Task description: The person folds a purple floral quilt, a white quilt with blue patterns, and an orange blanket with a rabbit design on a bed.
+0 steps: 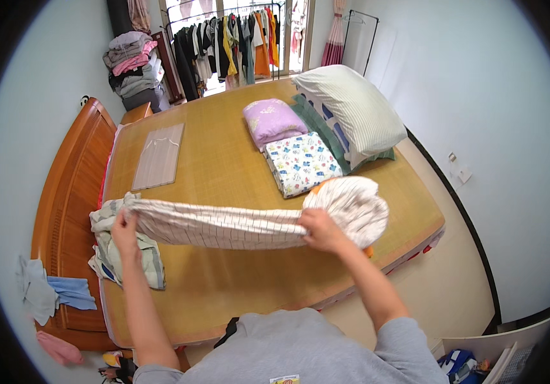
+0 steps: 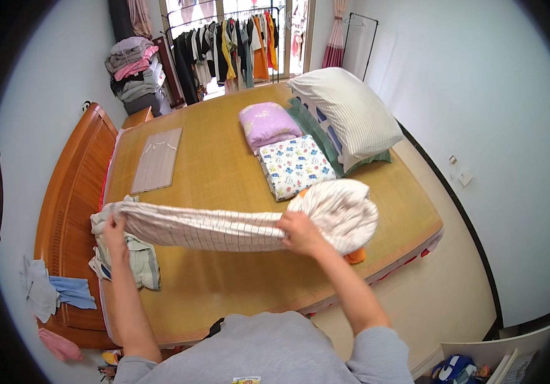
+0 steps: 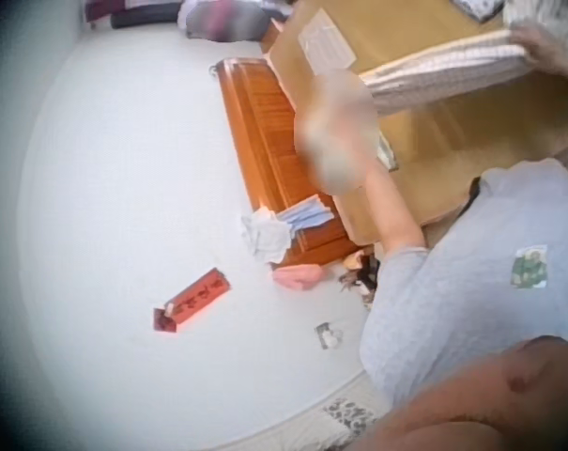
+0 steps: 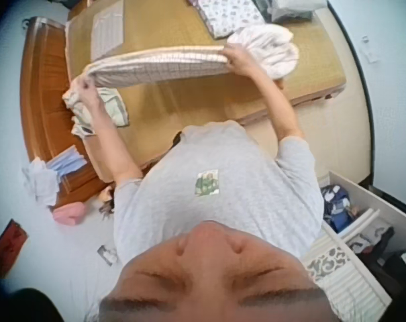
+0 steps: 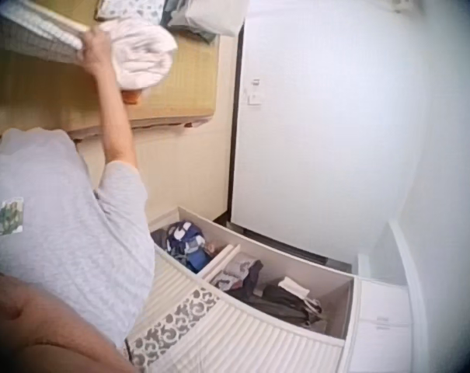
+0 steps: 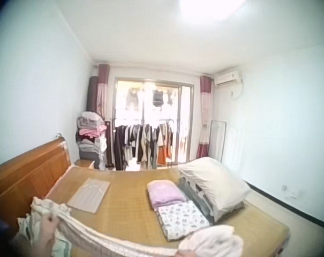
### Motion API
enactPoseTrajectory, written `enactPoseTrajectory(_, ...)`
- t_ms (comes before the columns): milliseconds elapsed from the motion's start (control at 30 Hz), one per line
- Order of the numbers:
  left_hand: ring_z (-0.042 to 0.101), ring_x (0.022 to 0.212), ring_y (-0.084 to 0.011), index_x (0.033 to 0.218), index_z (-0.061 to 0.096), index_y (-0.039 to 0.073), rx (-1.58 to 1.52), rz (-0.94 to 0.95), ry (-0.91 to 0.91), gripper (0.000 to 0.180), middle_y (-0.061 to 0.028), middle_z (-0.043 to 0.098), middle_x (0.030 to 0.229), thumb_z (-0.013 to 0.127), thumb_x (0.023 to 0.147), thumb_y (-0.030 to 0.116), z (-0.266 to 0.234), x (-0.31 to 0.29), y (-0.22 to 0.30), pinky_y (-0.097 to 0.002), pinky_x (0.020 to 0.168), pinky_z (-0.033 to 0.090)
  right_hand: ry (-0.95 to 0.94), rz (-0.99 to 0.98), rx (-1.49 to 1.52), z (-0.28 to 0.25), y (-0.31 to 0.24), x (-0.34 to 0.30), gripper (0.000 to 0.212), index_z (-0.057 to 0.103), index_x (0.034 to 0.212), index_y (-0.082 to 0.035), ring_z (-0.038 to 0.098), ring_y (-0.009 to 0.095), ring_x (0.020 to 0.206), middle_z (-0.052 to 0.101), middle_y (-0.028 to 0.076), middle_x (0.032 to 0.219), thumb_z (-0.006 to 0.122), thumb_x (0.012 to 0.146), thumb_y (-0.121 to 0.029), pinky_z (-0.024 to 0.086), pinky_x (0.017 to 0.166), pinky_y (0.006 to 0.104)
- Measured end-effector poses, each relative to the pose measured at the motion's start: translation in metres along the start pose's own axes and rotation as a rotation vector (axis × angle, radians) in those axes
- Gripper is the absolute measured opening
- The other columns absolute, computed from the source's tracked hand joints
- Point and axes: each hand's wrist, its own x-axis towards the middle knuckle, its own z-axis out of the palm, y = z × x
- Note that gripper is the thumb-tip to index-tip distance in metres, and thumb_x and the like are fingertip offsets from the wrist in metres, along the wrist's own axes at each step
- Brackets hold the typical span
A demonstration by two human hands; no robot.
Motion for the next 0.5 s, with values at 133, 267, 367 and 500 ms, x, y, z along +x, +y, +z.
enactPoseTrajectory(133,0.054,0.090,-0.0233,0.112,0.055,-0.002,0.504,0.070,-0.145,0.040,-0.0132,0.058,0.101,0.063,0.073,0.005,0.022,-0.053,-0.120,-0.0337,0.083,0.043,-0.007,0.109,0.076,0.088,0.000,-0.043,0.010,0.059,0.070,-0.002,0.056,0.034,0.075,0.055,0.014,0.076,0.058,0.060,-0.002,0.047,0.067,0.0419)
enactPoseTrajectory(267,0.048,0.109,-0.0319,0.118,0.051,0.001,0.452,0.410,-0.661,0.055,-0.0171,0.052,0.115,0.072,0.068,0.012,0.114,-0.165,-0.095,-0.0397,0.095,0.037,-0.119,0.155,0.167,0.142,-0.014,-0.076,0.012,0.061,0.072,-0.002,0.057,0.034,0.077,0.055,0.014,0.077,0.059,0.061,-0.003,0.048,0.068,0.0416)
enactPoseTrajectory(367,0.049,0.105,-0.0333,0.119,0.051,0.001,0.438,0.378,-0.944,0.054,-0.0168,0.054,0.111,0.071,0.071,0.017,0.148,-0.203,-0.076,-0.0407,0.092,0.039,-0.149,0.149,0.182,0.139,-0.047,-0.055,0.012,0.062,0.075,-0.002,0.057,0.033,0.079,0.056,0.014,0.081,0.060,0.063,-0.003,0.047,0.069,0.0419)
enactPoseTrajectory(500,0.053,0.097,-0.0324,0.117,0.052,0.001,0.498,0.178,-1.194,0.048,-0.0163,0.057,0.101,0.068,0.074,0.017,0.166,-0.204,-0.050,-0.0376,0.085,0.043,-0.103,0.246,0.271,0.140,-0.031,-0.069,0.014,0.062,0.079,-0.002,0.056,0.033,0.083,0.057,0.014,0.086,0.058,0.066,0.002,0.046,0.073,0.0405)
